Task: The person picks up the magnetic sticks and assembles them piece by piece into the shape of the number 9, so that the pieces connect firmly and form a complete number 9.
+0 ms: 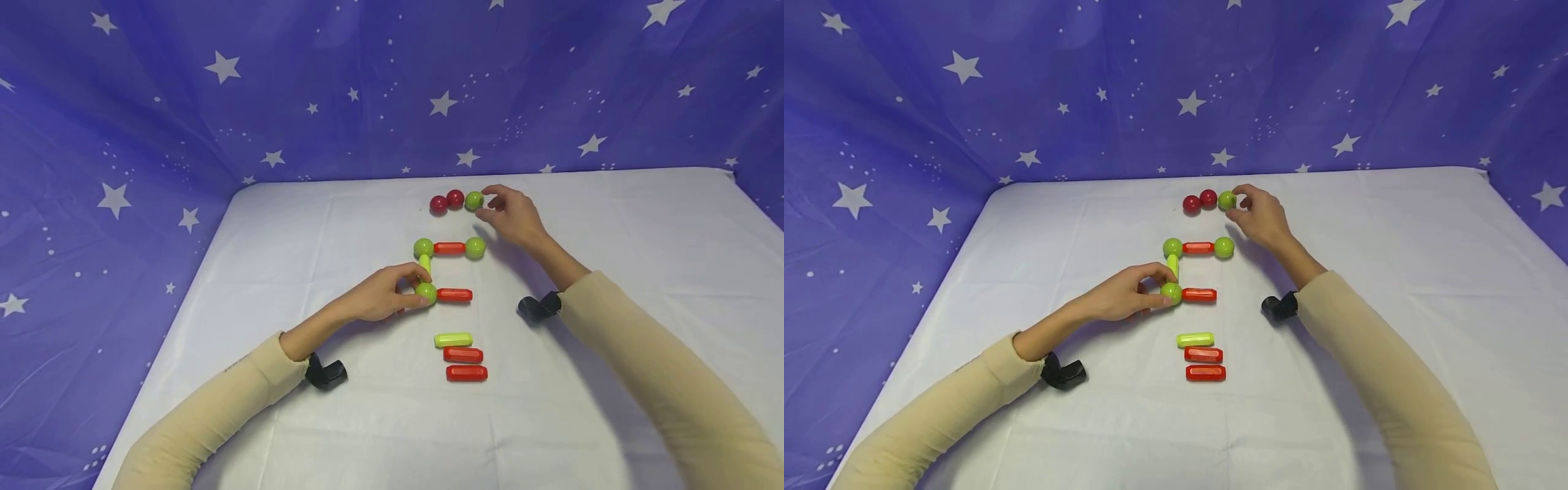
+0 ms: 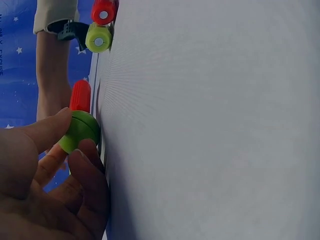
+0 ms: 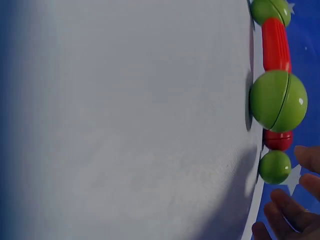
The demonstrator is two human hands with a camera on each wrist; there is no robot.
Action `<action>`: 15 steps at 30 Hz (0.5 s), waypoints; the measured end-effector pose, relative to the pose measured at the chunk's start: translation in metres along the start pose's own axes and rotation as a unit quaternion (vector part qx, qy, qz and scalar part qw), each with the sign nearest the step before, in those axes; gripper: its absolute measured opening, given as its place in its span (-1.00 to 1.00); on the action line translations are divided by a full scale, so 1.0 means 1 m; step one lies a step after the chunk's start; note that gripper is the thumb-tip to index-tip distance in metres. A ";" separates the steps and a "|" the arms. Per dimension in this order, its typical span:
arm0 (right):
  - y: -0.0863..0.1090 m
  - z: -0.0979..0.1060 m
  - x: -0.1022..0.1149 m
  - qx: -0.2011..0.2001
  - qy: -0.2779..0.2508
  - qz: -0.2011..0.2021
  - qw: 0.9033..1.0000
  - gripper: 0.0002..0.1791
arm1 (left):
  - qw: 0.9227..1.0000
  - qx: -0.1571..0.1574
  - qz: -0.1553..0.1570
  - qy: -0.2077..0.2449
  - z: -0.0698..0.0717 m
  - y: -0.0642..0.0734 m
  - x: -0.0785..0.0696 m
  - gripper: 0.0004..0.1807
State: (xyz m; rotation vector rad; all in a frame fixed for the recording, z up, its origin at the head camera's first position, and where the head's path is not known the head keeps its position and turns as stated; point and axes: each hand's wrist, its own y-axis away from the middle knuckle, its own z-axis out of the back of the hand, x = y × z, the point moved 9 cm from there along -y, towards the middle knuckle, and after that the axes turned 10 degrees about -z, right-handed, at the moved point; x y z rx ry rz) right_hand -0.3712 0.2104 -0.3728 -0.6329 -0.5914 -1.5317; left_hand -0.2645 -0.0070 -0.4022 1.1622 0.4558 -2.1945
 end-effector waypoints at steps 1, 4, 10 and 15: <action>-0.003 0.000 -0.001 -0.001 -0.002 -0.004 1.000 -0.47 | 1.000 -0.001 0.000 0.000 0.000 0.000 0.000 -0.65; -0.009 -0.001 -0.003 0.000 -0.007 -0.013 1.000 -0.44 | 1.000 0.000 -0.001 -0.001 0.001 0.000 -0.001 -0.65; -0.021 -0.004 0.000 -0.004 -0.011 -0.001 1.000 -0.47 | 1.000 0.002 -0.001 0.002 0.001 0.000 -0.002 -0.64; -0.026 -0.009 0.005 -0.008 0.004 0.007 1.000 -0.57 | 1.000 0.002 -0.002 0.001 0.001 0.000 -0.002 -0.64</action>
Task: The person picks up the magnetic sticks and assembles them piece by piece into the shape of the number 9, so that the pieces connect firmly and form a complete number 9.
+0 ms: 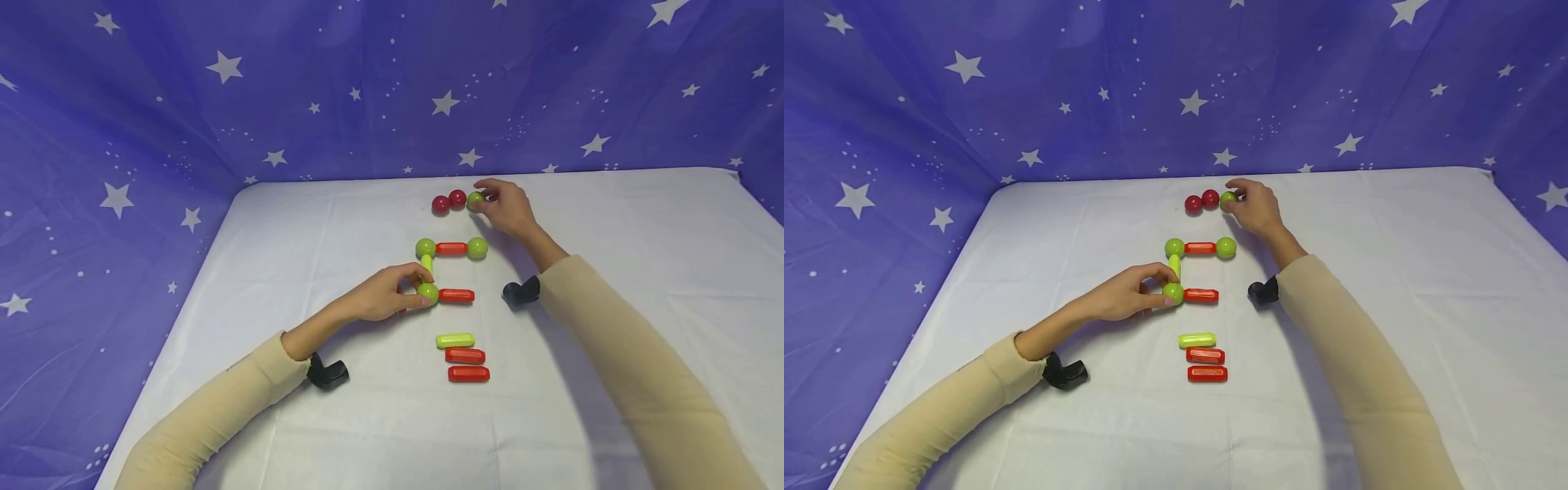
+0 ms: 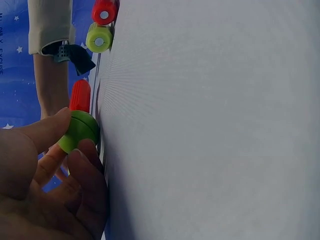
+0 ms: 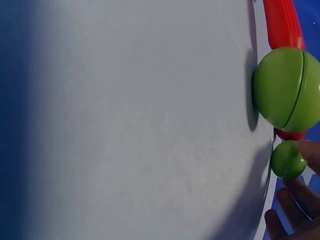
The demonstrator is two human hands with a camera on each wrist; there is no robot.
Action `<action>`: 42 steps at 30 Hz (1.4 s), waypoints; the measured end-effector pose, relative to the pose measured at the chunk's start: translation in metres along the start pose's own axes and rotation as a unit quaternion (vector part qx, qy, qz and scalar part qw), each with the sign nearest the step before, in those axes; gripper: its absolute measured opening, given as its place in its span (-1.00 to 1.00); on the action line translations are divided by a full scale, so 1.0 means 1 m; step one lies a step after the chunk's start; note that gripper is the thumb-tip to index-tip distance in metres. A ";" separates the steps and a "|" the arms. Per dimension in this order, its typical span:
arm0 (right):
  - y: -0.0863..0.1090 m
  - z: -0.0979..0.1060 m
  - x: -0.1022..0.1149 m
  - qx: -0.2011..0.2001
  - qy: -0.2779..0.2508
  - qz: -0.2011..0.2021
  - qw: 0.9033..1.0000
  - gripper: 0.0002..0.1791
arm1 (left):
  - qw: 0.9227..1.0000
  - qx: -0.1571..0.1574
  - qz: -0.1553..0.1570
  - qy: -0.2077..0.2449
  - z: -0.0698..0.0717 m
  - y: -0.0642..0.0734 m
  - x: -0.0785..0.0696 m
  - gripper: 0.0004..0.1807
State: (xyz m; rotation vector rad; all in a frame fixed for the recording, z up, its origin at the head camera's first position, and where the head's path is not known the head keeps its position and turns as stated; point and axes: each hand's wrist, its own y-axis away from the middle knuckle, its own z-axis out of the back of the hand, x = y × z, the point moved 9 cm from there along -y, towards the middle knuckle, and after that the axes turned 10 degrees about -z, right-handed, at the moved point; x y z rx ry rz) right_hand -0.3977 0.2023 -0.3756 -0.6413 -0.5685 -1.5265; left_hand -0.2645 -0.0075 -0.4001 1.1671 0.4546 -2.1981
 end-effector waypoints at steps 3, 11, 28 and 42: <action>0.000 -0.001 0.001 -0.002 0.013 -0.003 1.000 -0.63 | 1.000 0.000 0.000 0.000 0.000 0.000 0.000 -0.64; 0.002 0.000 0.001 -0.004 0.025 -0.016 1.000 -0.66 | 1.000 -0.001 0.000 0.005 -0.001 0.000 0.002 -0.63; 0.006 0.002 -0.004 -0.014 0.022 -0.018 0.999 -0.66 | 1.000 -0.004 -0.002 0.000 -0.002 -0.002 0.003 -0.63; 0.028 0.014 0.011 -0.025 0.015 0.035 0.999 -0.58 | 1.000 -0.007 0.001 0.007 -0.001 -0.001 0.003 -0.64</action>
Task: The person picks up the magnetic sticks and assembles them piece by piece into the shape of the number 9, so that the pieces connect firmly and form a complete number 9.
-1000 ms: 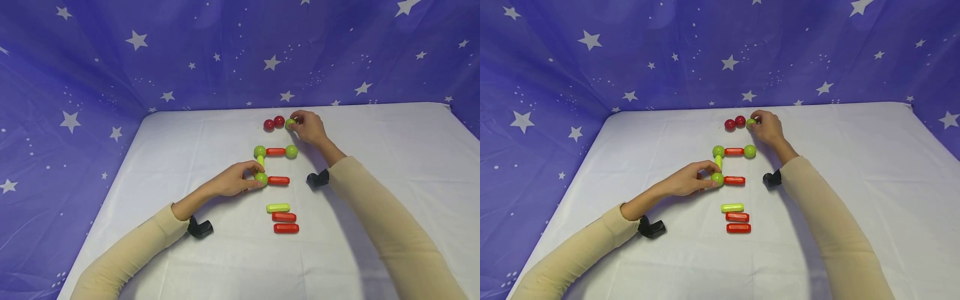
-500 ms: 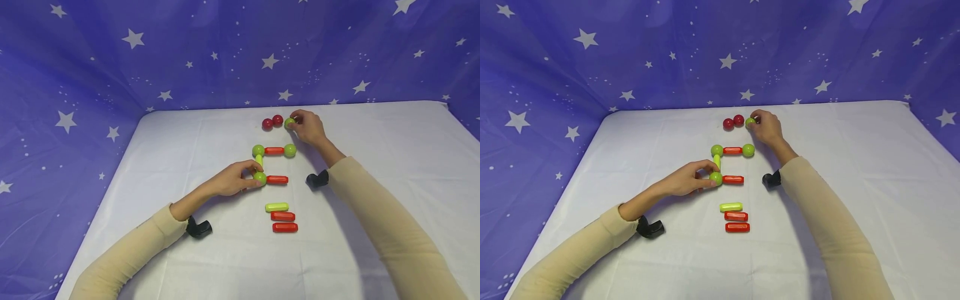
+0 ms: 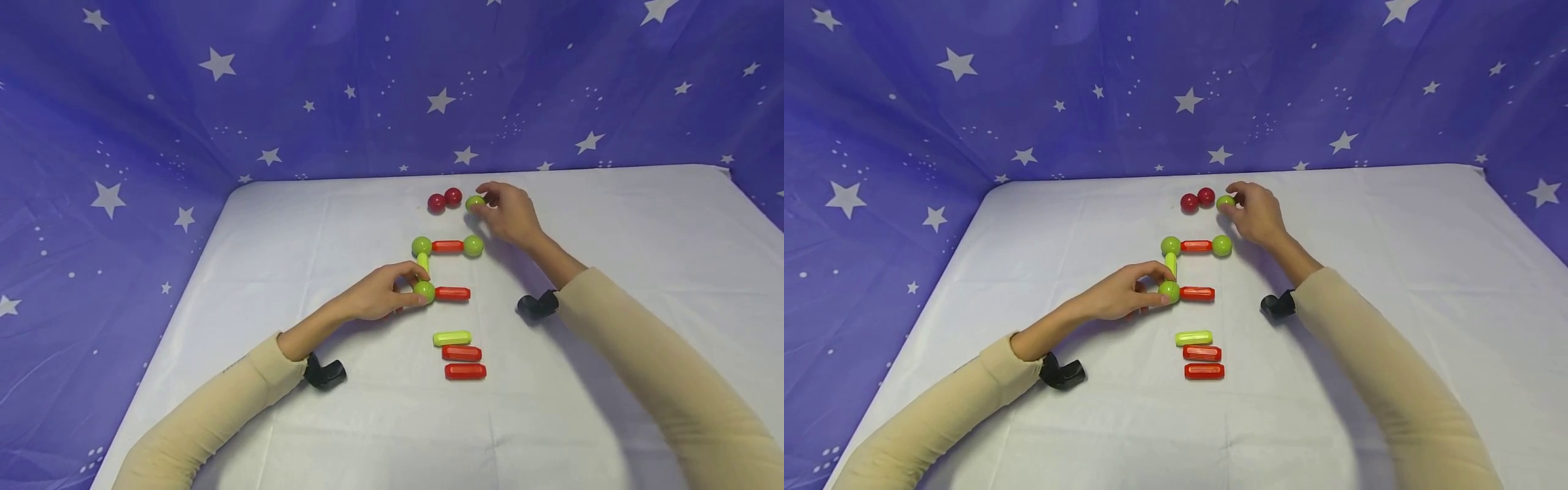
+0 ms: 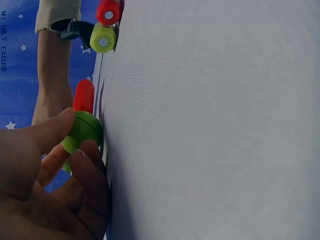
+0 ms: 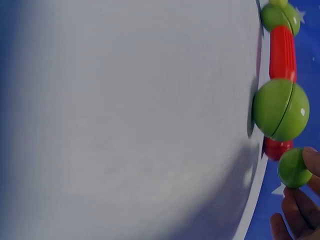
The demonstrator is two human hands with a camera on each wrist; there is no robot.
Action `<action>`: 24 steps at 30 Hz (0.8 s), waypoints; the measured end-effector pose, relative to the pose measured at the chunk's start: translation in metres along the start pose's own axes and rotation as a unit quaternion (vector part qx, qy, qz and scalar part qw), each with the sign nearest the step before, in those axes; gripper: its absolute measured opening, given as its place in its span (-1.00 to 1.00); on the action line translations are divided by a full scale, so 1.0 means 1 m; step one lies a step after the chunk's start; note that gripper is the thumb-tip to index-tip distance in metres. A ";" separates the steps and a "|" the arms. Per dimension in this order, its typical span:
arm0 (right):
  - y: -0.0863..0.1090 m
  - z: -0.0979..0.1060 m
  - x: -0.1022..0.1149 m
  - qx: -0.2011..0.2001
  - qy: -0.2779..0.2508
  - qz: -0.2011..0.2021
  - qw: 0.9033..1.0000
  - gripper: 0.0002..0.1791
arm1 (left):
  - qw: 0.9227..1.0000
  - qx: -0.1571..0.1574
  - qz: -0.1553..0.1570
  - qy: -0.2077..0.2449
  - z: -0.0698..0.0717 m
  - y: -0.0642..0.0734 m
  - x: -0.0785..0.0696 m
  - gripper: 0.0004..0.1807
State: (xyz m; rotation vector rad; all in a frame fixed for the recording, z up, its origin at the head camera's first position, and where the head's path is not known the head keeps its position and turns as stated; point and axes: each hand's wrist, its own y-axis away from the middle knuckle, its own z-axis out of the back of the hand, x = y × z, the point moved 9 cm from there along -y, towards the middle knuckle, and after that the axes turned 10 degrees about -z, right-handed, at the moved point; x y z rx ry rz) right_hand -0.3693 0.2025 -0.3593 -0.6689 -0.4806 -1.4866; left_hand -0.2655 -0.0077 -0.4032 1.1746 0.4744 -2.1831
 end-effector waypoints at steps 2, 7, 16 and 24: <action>0.005 0.001 0.002 0.001 0.003 0.002 1.000 -0.55 | 1.000 0.001 0.001 0.000 0.000 0.000 0.000 -0.64; 0.018 0.005 0.001 0.001 -0.009 -0.007 1.000 -0.57 | 1.000 0.001 0.001 0.004 0.000 0.000 0.000 -0.64; 0.041 0.009 0.002 0.009 -0.047 -0.013 0.999 -0.62 | 1.000 0.001 0.004 0.003 0.000 0.000 0.000 -0.63; 0.055 0.009 0.000 0.012 -0.046 0.000 0.999 -0.63 | 1.000 0.001 0.008 0.011 0.000 0.001 0.000 -0.64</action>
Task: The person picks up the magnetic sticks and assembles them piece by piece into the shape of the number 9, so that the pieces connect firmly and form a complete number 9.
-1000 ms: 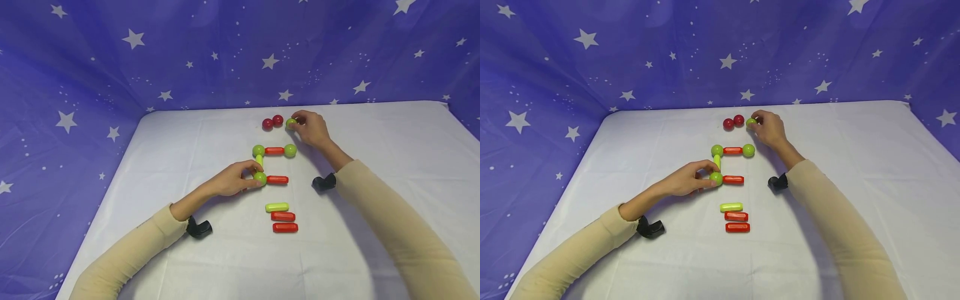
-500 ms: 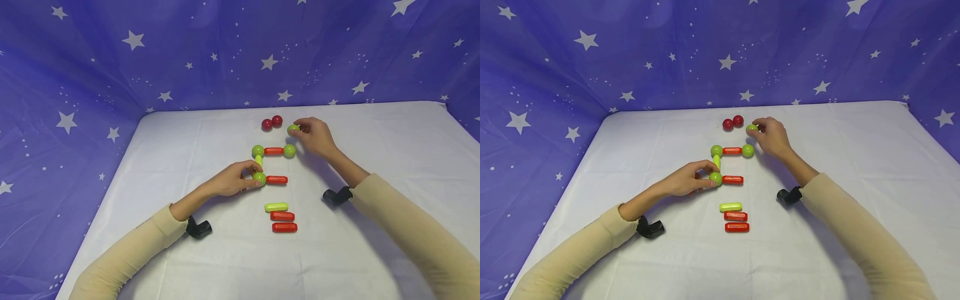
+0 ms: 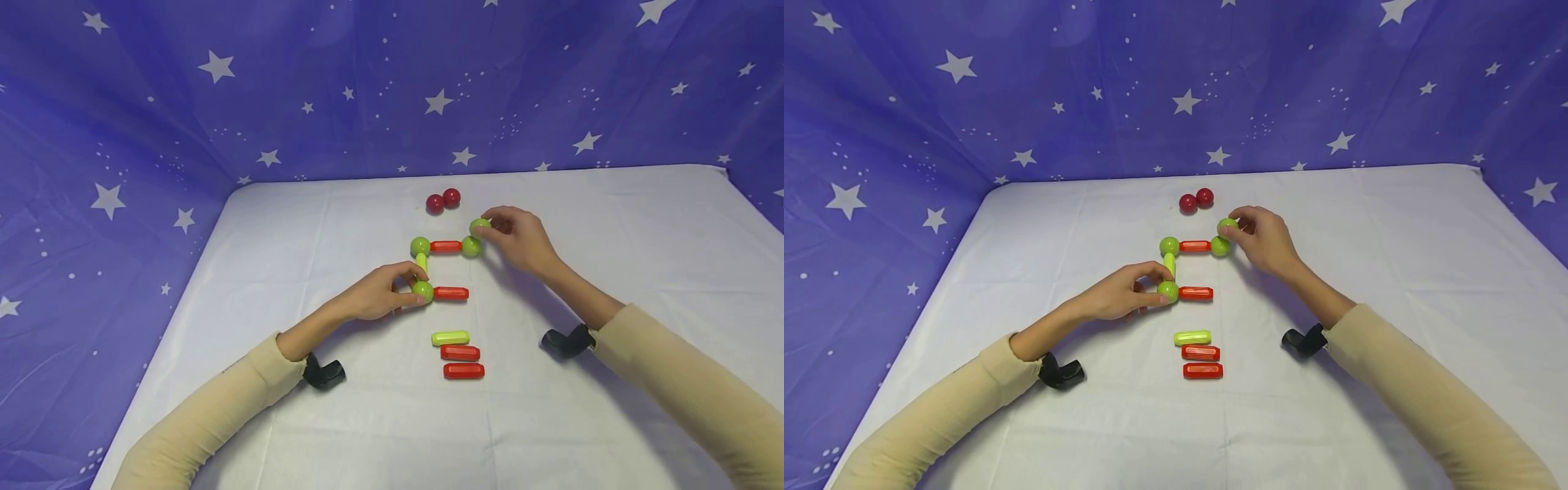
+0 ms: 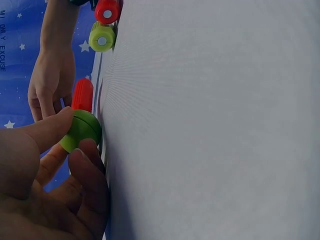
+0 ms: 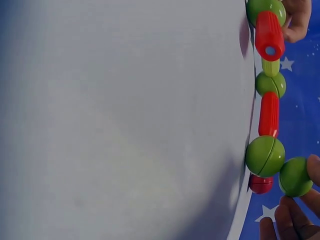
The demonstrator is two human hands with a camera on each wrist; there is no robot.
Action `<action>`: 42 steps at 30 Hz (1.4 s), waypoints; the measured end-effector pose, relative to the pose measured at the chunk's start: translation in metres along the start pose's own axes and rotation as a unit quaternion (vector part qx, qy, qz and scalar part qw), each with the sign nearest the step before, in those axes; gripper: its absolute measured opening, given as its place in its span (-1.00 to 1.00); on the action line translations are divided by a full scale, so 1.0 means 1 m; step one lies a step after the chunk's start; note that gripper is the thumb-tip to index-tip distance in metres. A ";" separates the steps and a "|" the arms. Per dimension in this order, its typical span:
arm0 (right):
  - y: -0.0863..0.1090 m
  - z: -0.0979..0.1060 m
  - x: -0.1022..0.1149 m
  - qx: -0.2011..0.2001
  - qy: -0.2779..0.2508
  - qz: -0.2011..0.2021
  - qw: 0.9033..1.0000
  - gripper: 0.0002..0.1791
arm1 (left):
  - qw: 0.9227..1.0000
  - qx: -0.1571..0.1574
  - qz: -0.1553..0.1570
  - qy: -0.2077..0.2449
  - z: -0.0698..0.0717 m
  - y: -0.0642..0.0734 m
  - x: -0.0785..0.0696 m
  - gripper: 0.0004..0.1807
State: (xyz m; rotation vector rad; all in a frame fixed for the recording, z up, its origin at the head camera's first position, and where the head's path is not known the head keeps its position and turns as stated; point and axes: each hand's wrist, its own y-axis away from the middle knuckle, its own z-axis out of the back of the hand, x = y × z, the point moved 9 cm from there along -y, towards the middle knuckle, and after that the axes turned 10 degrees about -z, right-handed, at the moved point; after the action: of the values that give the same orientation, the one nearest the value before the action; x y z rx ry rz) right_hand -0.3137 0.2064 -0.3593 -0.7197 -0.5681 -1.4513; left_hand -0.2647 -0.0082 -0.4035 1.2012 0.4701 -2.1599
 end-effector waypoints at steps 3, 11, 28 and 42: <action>0.005 0.000 0.001 0.001 -0.003 0.004 1.000 -0.62 | 1.000 0.000 0.001 0.001 0.000 0.000 0.000 -0.64; 0.016 0.003 0.002 -0.008 -0.017 0.018 1.000 -0.65 | 1.000 0.000 -0.006 -0.001 0.000 -0.001 0.000 -0.63; 0.041 -0.010 0.002 0.077 0.010 0.007 0.997 -0.72 | 1.000 -0.001 0.000 0.005 0.000 -0.001 0.000 -0.64; 0.054 -0.026 0.005 0.156 0.053 0.042 0.986 -0.76 | 1.000 0.001 -0.001 0.002 0.000 -0.001 0.002 -0.64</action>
State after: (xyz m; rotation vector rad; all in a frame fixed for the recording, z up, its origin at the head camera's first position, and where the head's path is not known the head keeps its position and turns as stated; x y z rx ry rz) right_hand -0.2612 0.1830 -0.3781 -0.4127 -0.6566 -1.2777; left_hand -0.2661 -0.0083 -0.4050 1.2063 0.4715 -2.1614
